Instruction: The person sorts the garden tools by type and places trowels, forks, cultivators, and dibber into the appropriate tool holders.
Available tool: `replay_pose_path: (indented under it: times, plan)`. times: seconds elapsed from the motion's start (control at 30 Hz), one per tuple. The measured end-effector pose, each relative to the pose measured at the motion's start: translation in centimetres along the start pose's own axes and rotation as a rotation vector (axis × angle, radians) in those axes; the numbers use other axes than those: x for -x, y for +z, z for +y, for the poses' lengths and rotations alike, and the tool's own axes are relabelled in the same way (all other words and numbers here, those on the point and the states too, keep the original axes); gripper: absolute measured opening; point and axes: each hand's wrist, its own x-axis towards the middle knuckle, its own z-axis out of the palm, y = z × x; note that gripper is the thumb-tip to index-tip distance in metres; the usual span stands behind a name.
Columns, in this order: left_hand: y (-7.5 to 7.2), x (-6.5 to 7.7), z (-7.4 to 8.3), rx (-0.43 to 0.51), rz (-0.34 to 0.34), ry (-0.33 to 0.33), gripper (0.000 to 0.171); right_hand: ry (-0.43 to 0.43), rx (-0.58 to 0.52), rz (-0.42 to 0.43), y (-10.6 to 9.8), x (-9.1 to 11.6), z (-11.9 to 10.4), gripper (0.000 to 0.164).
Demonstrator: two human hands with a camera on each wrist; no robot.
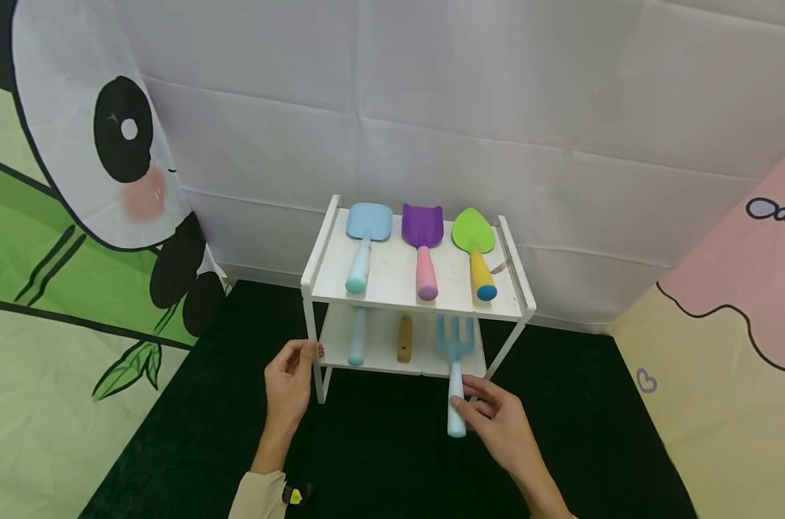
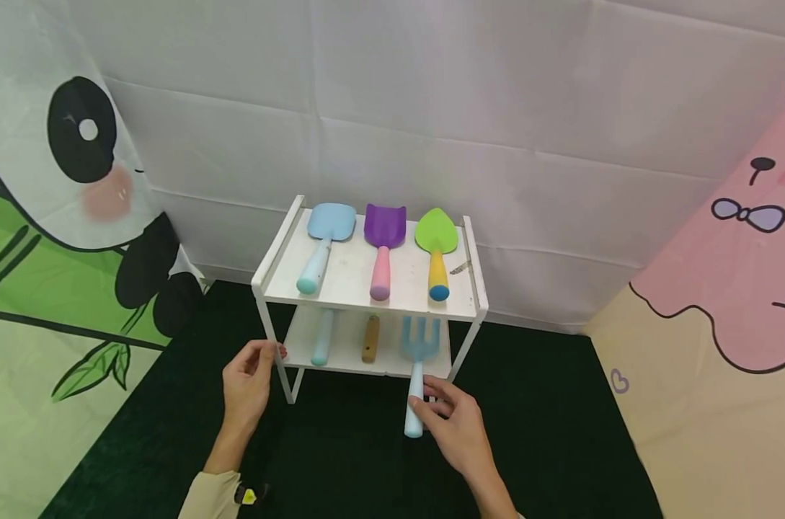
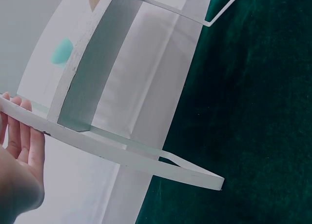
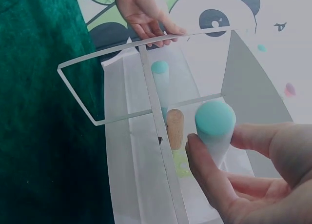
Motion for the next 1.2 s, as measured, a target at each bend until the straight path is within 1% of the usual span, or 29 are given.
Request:
replay_pose_path:
  times: [0.27, 0.4, 0.5, 0.6, 0.63, 0.73, 0.93, 1.2]
  plan:
    - [-0.1, 0.0, 0.0, -0.009, 0.000, 0.001, 0.027, -0.025, 0.030, 0.072, 0.9, -1.3, -0.2, 0.042]
    - [-0.1, 0.0, 0.0, -0.010, 0.002, 0.002, 0.027, -0.067, 0.052, 0.112, 1.3, -1.8, -0.4, 0.040]
    - [0.0, 0.0, 0.0, -0.019, 0.003, 0.000, 0.027, -0.093, 0.072, 0.132, 1.6, -1.4, -1.9, 0.039]
    - [0.0, 0.0, 0.0, -0.029, 0.003, -0.004, 0.027, -0.114, 0.087, 0.162, 1.8, -1.6, -2.1, 0.039]
    - [0.0, 0.0, 0.1, -0.033, 0.004, -0.007, 0.028, -0.116, 0.100, 0.175, 1.9, -1.7, -2.1, 0.038]
    - [0.0, 0.0, 0.1, -0.032, 0.004, -0.009, 0.028, -0.144, 0.134, 0.210, 2.0, -2.6, -0.8, 0.037]
    - [0.1, 0.0, 0.2, -0.027, 0.008, -0.014, 0.029, -0.171, 0.192, 0.250, 2.5, -3.2, -0.8, 0.032]
    - [0.1, 0.0, 0.1, -0.036, 0.007, -0.030, 0.030, -0.198, 0.264, 0.280, 3.1, -4.1, -1.1, 0.032]
